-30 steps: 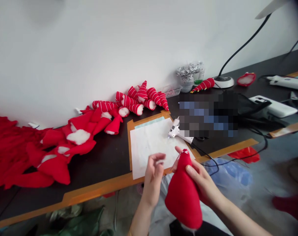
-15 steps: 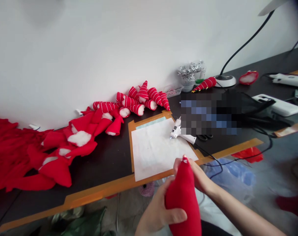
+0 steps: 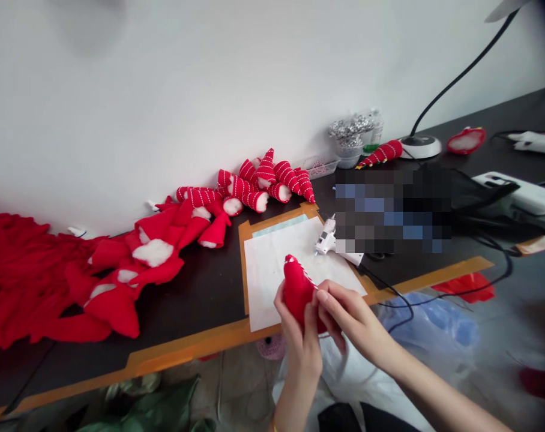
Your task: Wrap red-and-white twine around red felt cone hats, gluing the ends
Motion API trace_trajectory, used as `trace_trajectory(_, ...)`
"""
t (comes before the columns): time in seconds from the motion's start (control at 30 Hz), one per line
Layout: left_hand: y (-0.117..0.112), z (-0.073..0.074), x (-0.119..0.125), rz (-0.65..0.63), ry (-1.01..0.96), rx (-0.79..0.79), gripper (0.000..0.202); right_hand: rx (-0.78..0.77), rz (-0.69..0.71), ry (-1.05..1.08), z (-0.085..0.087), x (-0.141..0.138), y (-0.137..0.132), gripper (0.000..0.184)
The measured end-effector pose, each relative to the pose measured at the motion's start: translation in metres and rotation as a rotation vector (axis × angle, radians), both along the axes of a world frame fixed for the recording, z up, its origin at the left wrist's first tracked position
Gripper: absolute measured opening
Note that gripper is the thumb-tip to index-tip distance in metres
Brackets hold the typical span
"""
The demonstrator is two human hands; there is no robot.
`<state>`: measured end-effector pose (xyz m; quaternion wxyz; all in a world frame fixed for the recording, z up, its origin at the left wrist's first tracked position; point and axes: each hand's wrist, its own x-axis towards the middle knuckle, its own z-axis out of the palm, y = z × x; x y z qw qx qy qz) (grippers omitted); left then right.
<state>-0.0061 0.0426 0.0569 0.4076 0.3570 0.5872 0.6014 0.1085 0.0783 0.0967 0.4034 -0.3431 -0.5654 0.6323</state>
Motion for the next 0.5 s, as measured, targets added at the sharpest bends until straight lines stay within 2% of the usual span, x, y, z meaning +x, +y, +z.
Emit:
trace_trajectory(0.07, 0.003, -0.007, 0.0, -0.016, -0.091, 0.049, 0.058, -0.008, 0.015, 0.013, -0.002, -0.002, 0.003, 0.042)
trace_trajectory(0.13, 0.006, -0.009, -0.005, -0.099, -0.155, 0.047, 0.051, -0.025, 0.007, 0.027, -0.004, -0.002, 0.007, 0.042)
trace_trajectory(0.23, 0.013, -0.005, -0.017, -0.255, -0.146, -0.002, 0.038, -0.021, -0.031, 0.023, -0.004, 0.001, 0.013, 0.044)
trace_trajectory(0.3, 0.017, 0.0, -0.021, -0.279, -0.104, -0.024, 0.038, -0.019, -0.034, 0.028, -0.003, 0.002, 0.012, 0.046)
trace_trajectory(0.37, 0.023, 0.003, -0.019, -0.174, -0.079, -0.029, 0.044, -0.046, 0.005, 0.046, -0.003, 0.0, 0.007, 0.045)
trace_trajectory(0.47, 0.032, 0.003, -0.005, 0.103, -0.092, -0.036, 0.055, -0.1, 0.063, 0.074, -0.005, -0.008, -0.004, 0.042)
trace_trajectory(0.5, 0.036, 0.001, 0.001, 0.158, -0.115, -0.06, 0.057, -0.111, 0.07, 0.081, -0.007, -0.011, -0.006, 0.042)
